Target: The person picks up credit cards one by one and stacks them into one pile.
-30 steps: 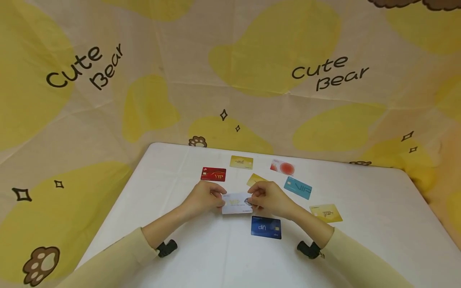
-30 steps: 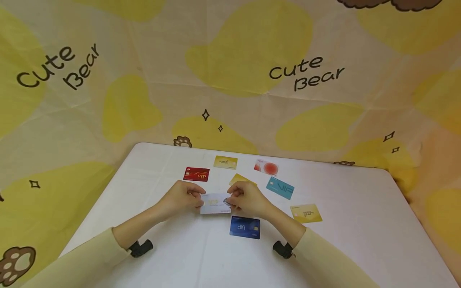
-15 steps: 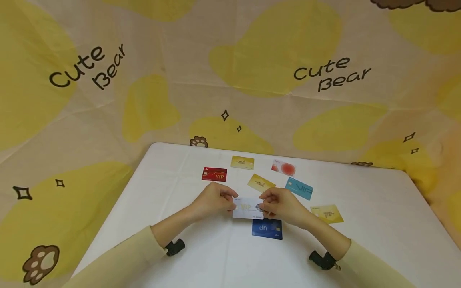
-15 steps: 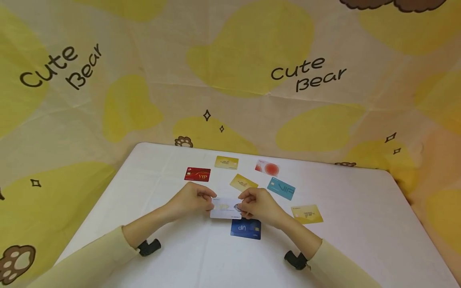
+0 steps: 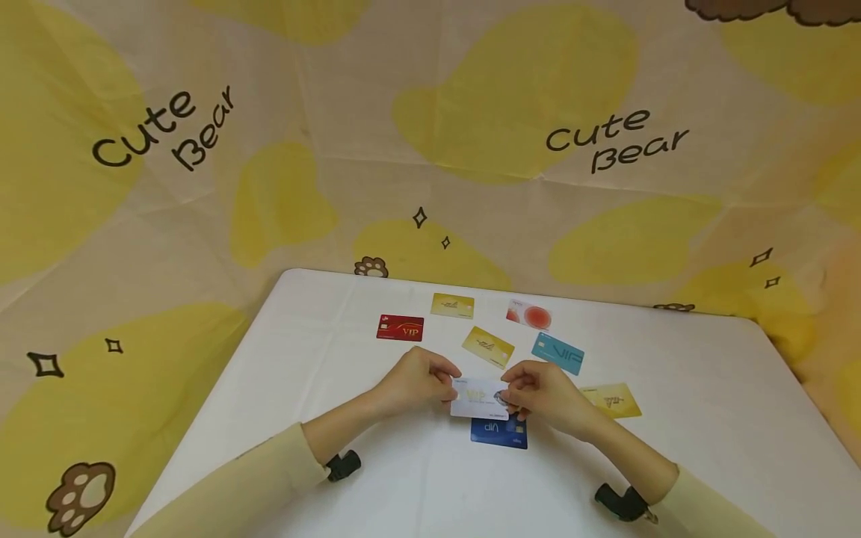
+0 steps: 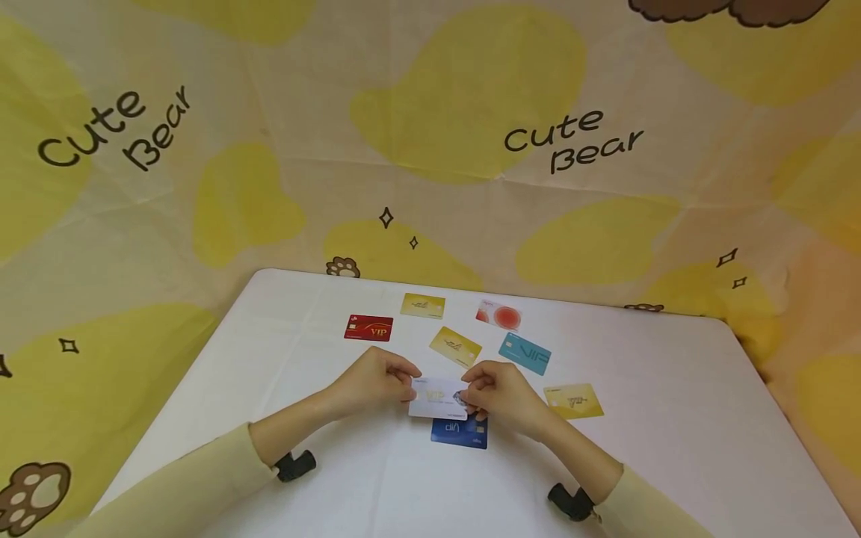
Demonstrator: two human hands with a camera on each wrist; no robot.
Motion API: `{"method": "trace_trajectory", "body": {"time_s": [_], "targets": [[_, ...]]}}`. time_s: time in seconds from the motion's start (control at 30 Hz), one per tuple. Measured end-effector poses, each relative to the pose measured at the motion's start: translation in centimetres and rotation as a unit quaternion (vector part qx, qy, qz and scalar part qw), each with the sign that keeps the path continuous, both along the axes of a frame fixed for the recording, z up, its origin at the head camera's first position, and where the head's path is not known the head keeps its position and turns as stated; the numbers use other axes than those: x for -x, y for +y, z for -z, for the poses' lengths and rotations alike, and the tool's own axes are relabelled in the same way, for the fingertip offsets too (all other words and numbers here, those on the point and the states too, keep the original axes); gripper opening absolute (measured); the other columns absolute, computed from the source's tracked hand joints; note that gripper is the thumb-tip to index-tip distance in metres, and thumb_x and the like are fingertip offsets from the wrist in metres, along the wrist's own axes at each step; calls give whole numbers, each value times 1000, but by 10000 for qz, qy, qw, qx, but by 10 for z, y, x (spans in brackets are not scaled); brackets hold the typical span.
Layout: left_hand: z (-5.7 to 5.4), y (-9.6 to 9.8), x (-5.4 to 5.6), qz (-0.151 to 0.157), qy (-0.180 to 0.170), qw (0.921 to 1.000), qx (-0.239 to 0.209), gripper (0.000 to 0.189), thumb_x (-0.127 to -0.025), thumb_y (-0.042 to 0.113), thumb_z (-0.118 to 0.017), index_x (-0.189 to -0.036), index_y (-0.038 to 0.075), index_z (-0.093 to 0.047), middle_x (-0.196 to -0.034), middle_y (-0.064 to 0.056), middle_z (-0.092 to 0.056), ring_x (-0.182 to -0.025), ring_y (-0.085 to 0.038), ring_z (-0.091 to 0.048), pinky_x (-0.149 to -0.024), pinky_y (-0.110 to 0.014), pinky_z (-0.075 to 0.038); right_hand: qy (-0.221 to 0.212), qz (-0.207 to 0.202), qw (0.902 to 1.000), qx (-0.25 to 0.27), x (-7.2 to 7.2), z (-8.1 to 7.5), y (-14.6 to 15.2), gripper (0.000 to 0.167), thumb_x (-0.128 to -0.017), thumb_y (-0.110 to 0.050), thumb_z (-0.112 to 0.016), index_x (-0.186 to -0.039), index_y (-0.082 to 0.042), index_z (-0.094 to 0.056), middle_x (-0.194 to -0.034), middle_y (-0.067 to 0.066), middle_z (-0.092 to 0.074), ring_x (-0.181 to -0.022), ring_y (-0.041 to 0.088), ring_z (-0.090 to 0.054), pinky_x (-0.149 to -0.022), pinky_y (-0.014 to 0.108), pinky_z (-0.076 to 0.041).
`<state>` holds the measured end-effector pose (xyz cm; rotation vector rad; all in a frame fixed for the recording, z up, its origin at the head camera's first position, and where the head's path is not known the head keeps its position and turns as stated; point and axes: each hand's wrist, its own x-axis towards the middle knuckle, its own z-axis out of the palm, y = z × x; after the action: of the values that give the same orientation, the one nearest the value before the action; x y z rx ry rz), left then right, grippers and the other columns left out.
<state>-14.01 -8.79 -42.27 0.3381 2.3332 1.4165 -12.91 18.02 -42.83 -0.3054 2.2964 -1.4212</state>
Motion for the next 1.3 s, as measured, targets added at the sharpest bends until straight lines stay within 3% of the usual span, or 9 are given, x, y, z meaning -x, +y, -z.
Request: {"method": "trace_trajectory", "body": {"time_s": [0.3,1.03,1.3], "targets": [[-1,12,-1,142,-1,9999,-79,22,-85,1,-83,-107,1,-79,-76,-4,-65,-67,-16,-61,-61,-24,-46,-13,123,9998,-131,-5,0,11,27,-97,-15,-77,-116,1,-67,-91,8,-71,-78,23,-69,-70,29,-61],[3,30,-6,316,-140,9993,-116,21,-85,-3,-82,-105,-3,-78,-71,-4,-65,-63,-14,-62,-58,-20,-44,-352,221,9991,88,-16,6,25,33,-96,-13,-77,-120,6,-64,-89,10,-70,-76,26,-69,-69,32,-62],[4,36,-7,441,-247,9986,-148,22,-84,-8,-80,-106,-7,-76,-66,-8,-65,-61,-25,-70,-56,-20,-42,-433,343,9984,-123,-20,10,26,28,-95,-10,-77,-118,5,-68,-90,9,-70,-76,25,-69,-69,31,-61]]}}
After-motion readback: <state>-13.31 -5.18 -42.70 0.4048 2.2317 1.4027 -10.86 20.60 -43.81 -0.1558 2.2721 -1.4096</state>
